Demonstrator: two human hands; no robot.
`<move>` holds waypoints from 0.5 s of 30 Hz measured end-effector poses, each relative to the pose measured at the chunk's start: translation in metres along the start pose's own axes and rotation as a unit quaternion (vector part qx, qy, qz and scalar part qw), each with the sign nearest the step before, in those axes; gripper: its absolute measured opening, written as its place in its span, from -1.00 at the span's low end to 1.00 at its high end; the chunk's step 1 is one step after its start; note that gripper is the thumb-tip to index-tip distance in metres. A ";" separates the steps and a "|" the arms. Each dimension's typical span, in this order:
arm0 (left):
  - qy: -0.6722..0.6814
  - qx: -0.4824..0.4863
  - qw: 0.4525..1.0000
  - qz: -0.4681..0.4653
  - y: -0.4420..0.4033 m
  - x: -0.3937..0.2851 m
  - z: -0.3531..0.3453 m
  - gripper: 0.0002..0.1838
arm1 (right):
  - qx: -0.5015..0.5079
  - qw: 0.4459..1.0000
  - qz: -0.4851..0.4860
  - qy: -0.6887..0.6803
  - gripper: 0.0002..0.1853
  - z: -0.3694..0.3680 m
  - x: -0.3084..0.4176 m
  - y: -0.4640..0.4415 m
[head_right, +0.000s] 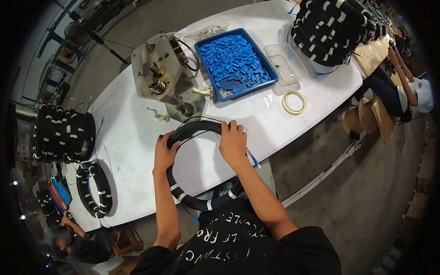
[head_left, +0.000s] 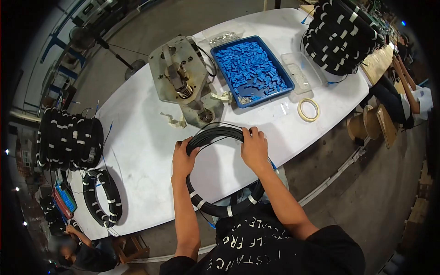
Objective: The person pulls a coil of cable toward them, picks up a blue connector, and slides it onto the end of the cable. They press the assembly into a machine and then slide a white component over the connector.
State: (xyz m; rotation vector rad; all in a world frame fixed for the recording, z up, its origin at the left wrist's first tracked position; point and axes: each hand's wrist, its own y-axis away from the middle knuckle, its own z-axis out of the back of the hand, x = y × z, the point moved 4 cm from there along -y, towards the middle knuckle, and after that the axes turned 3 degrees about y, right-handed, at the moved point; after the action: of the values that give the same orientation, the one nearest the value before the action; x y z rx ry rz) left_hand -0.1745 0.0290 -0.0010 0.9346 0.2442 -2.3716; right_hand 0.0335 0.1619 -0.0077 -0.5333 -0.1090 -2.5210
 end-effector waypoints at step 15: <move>-0.070 -0.019 0.993 0.092 0.042 0.030 0.021 -0.40 | 0.066 0.964 0.259 0.002 -0.54 -0.028 0.057 -0.050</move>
State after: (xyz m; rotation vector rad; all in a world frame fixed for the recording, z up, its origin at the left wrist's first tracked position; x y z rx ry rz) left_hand -0.1804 -0.0262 -0.0040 0.7349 0.1418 -2.2428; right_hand -0.0469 0.1702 -0.0096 -0.4342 -0.1178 -1.9894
